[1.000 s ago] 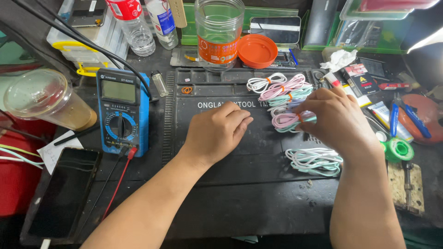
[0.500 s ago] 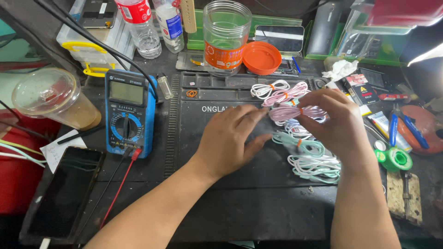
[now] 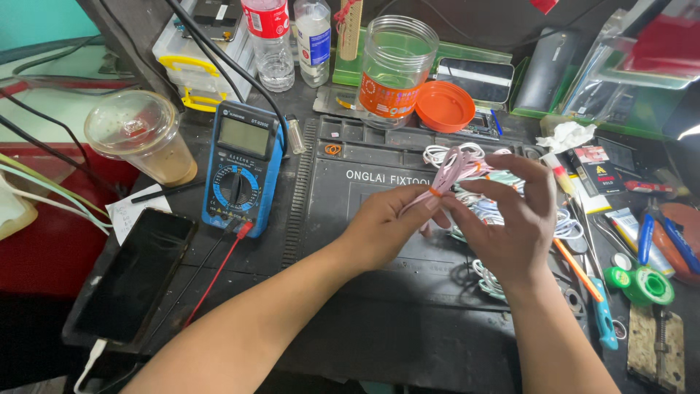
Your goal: The person opens a plastic container and removes several bundles of colorful USB cables. They untie the rubber bands from each bundle, place the bands on the workbench, and arrange the loose cables into a neat pile.
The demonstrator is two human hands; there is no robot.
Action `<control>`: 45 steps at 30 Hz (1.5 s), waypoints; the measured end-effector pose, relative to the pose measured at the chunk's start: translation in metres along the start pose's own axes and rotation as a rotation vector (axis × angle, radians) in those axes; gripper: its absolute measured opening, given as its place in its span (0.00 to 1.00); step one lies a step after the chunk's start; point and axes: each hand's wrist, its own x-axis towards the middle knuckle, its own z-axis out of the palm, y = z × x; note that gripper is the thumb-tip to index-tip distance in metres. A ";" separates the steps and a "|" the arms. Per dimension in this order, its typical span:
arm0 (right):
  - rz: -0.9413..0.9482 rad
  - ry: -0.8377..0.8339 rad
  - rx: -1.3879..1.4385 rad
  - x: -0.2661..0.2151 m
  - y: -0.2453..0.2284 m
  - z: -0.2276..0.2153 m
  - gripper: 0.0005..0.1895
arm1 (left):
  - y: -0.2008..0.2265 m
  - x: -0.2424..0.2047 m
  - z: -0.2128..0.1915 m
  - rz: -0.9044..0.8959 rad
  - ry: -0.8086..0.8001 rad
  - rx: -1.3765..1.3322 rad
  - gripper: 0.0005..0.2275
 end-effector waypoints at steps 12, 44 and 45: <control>-0.013 -0.033 0.096 0.005 -0.012 0.014 0.07 | -0.015 0.008 0.010 -0.046 0.072 -0.236 0.20; 1.028 0.112 1.415 -0.003 0.005 0.013 0.21 | 0.050 -0.003 -0.015 0.058 -0.049 0.485 0.18; 1.030 0.114 1.414 -0.005 0.007 0.013 0.21 | 0.052 -0.003 -0.017 0.057 -0.051 0.485 0.18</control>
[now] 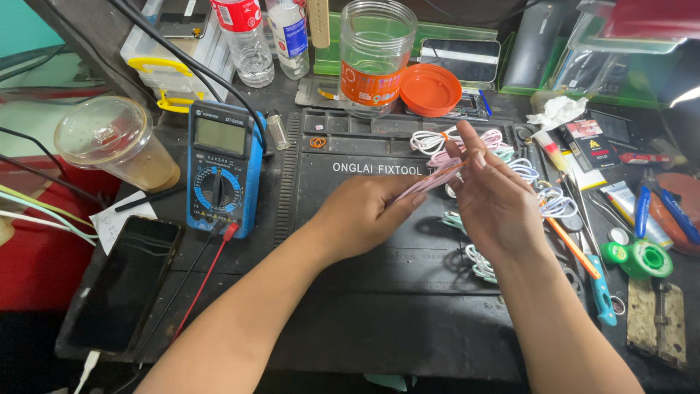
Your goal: The person opens a plastic container and removes several bundles of colorful USB cables. They untie the rubber bands from each bundle, place the bands on the workbench, and arrange the loose cables into a neat pile.
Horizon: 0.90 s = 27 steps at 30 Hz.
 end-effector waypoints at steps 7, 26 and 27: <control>-0.019 -0.104 0.079 0.001 0.002 -0.004 0.21 | -0.032 0.010 -0.004 -0.011 -0.059 -0.289 0.16; -0.241 0.117 -0.555 0.004 -0.037 -0.035 0.07 | -0.032 0.007 -0.027 -0.148 0.432 0.147 0.17; -0.242 0.116 -0.554 0.004 -0.037 -0.033 0.07 | -0.037 0.007 -0.028 -0.147 0.434 0.148 0.17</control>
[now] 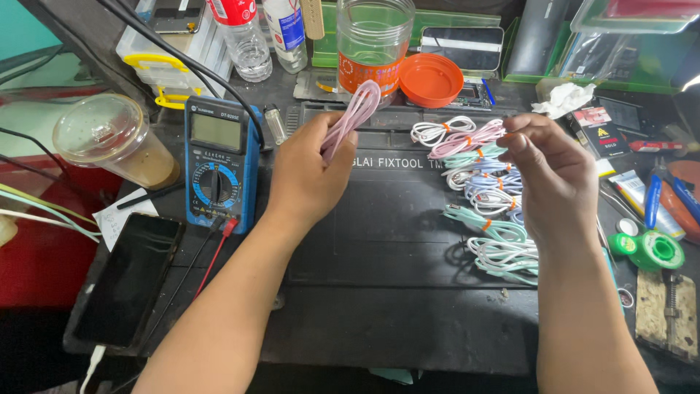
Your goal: The person opens a plastic container and removes several bundles of colorful USB cables. They untie the rubber bands from each bundle, place the bands on the workbench, and arrange the loose cables into a neat pile.
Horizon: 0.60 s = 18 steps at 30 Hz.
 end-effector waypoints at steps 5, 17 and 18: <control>0.011 0.048 -0.083 0.002 -0.001 -0.003 0.09 | -0.025 0.002 0.015 0.178 -0.099 0.088 0.11; -0.316 0.289 -0.432 0.011 -0.004 -0.049 0.07 | 0.050 -0.055 0.105 0.669 -0.145 0.157 0.35; -0.313 0.288 -0.432 0.010 -0.006 -0.047 0.07 | 0.045 -0.053 0.100 0.666 -0.147 0.157 0.35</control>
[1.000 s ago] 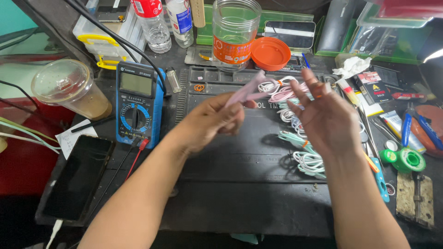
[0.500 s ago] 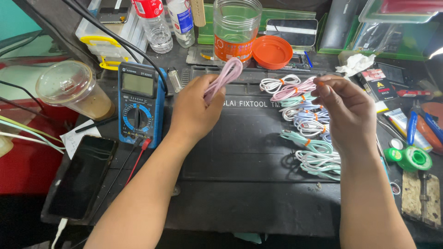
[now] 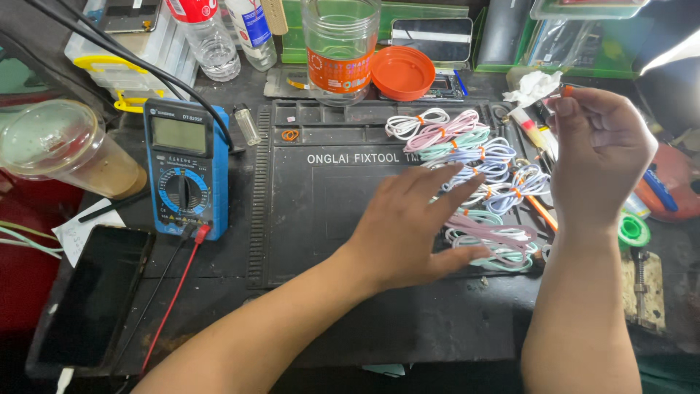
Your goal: The person opens a plastic container and removes several bundles of colorful USB cables. They untie the rubber bands from each bundle, place the bands on the workbench, and arrange the loose cables into a neat pile.
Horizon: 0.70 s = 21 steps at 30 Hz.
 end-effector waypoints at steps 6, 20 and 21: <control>-0.240 -0.424 -0.044 -0.013 -0.028 0.021 0.05 | -0.033 -0.008 -0.027 -0.097 0.160 -0.039 0.18; -0.385 -0.538 -0.043 -0.047 -0.042 0.068 0.05 | -0.039 -0.006 -0.028 -0.738 0.114 -1.012 0.12; -0.385 -0.539 -0.042 -0.047 -0.042 0.071 0.05 | -0.044 -0.008 -0.022 -0.739 0.115 -1.012 0.12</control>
